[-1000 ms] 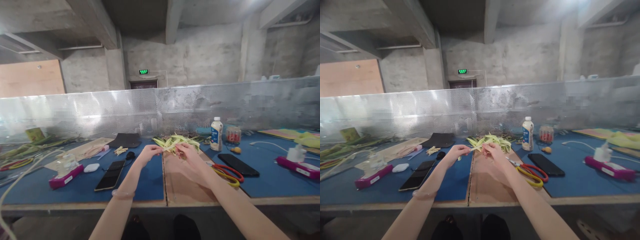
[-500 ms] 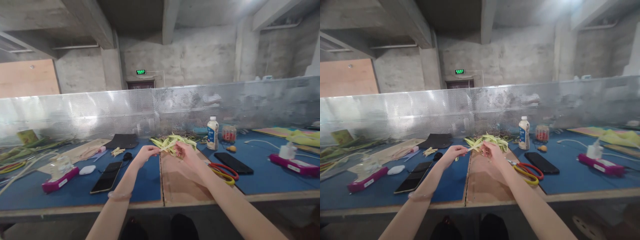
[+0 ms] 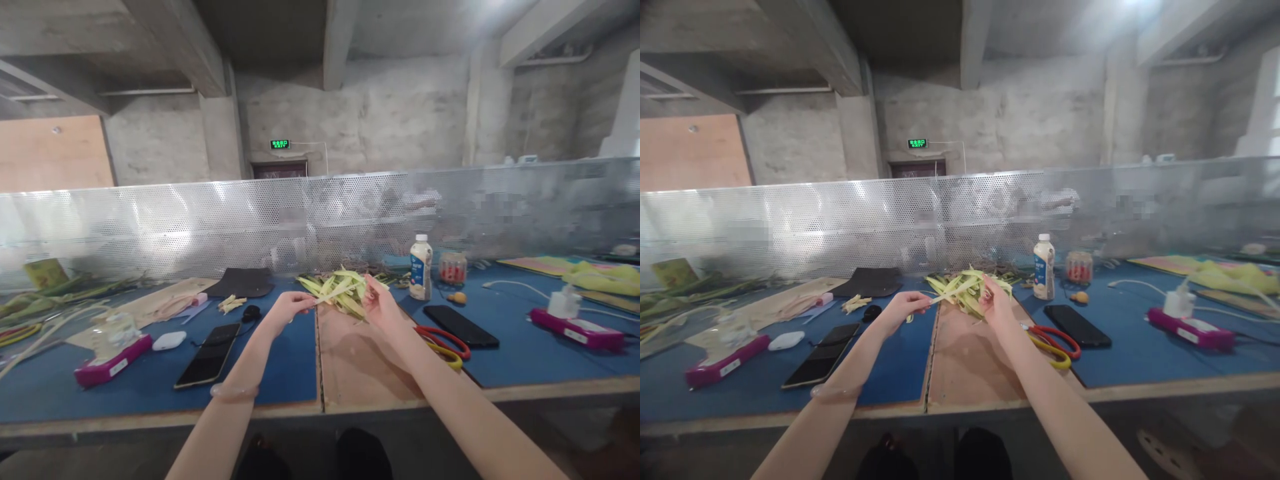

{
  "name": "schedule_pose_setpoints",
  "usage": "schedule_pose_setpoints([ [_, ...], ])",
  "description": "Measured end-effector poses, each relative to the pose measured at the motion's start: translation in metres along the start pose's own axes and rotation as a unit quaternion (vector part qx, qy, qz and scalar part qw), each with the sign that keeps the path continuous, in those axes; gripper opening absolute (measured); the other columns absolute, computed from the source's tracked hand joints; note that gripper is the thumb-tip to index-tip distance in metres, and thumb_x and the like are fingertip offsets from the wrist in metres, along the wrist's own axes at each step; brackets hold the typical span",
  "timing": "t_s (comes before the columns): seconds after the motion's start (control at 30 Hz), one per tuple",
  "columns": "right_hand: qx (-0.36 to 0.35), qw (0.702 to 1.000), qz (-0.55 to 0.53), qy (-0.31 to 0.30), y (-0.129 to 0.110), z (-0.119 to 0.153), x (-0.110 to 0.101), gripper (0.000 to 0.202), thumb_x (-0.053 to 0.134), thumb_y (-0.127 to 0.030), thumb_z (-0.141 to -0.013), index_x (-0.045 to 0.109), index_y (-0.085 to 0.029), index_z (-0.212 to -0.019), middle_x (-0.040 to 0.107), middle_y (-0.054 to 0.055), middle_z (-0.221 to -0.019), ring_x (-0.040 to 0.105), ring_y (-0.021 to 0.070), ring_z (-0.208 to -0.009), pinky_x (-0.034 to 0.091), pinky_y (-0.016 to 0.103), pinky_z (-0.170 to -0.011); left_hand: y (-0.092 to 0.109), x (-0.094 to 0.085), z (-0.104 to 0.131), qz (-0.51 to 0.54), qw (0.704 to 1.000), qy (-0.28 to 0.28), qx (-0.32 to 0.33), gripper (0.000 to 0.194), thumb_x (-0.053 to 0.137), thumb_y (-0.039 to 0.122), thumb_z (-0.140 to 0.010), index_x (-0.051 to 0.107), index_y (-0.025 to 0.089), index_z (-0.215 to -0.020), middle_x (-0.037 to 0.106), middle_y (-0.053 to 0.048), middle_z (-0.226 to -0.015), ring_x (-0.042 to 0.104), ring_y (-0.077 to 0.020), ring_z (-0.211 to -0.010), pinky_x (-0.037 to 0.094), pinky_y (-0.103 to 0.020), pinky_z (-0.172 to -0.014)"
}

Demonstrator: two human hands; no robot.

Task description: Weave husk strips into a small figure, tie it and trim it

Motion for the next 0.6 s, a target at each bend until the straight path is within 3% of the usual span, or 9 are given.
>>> schedule_pose_setpoints([
  [0.13, 0.021, 0.996, -0.070, 0.045, 0.002, -0.001, -0.006, 0.021, 0.065, -0.032, -0.073, 0.053, -0.021, -0.086, 0.041, -0.006, -0.053, 0.032, 0.0063, -0.042, 0.033, 0.018, -0.037, 0.000, -0.001, 0.000, -0.015, 1.000, -0.003, -0.008, 0.022, 0.054, 0.032, -0.083, 0.060, 0.012, -0.093, 0.064, -0.004, -0.090, 0.061, -0.0156, -0.080, 0.050, -0.036, -0.073],
  [0.3, 0.028, 0.994, -0.091, 0.058, 0.002, -0.002, -0.004, 0.022, 0.066, -0.029, -0.073, 0.056, -0.019, -0.089, 0.047, -0.005, -0.060, 0.036, 0.0037, -0.043, 0.034, 0.015, -0.037, -0.001, 0.001, 0.001, -0.048, 0.998, -0.033, -0.021, 0.024, 0.053, 0.033, -0.083, 0.060, 0.012, -0.093, 0.063, -0.004, -0.087, 0.060, -0.0152, -0.077, 0.049, -0.036, -0.072],
  [0.47, 0.012, 0.998, -0.044, 0.046, 0.002, -0.002, -0.001, 0.022, 0.061, -0.030, -0.079, 0.057, -0.015, -0.093, 0.052, -0.003, -0.070, 0.038, 0.0025, -0.047, 0.035, 0.014, -0.041, -0.007, 0.010, 0.005, -0.077, 0.992, -0.099, -0.031, 0.021, 0.056, 0.032, -0.082, 0.061, 0.012, -0.084, 0.063, -0.001, -0.077, 0.060, -0.0138, -0.070, 0.049, -0.033, -0.068],
  [0.6, 0.010, 0.998, 0.058, 0.002, 0.005, 0.002, 0.015, 0.026, 0.062, -0.030, -0.079, 0.058, -0.013, -0.097, 0.051, -0.003, -0.069, 0.038, 0.0022, -0.046, 0.031, 0.013, -0.038, -0.016, 0.018, 0.007, -0.077, 0.986, -0.137, -0.049, 0.018, 0.057, 0.029, -0.081, 0.061, 0.011, -0.082, 0.062, 0.000, -0.075, 0.059, -0.0126, -0.066, 0.050, -0.030, -0.063],
])
Point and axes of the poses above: each hand's wrist, its own z-axis away from the middle knuckle, its own x-axis out of the palm, y = z × x, the point moved 4 cm from there along -z, towards the middle knuckle
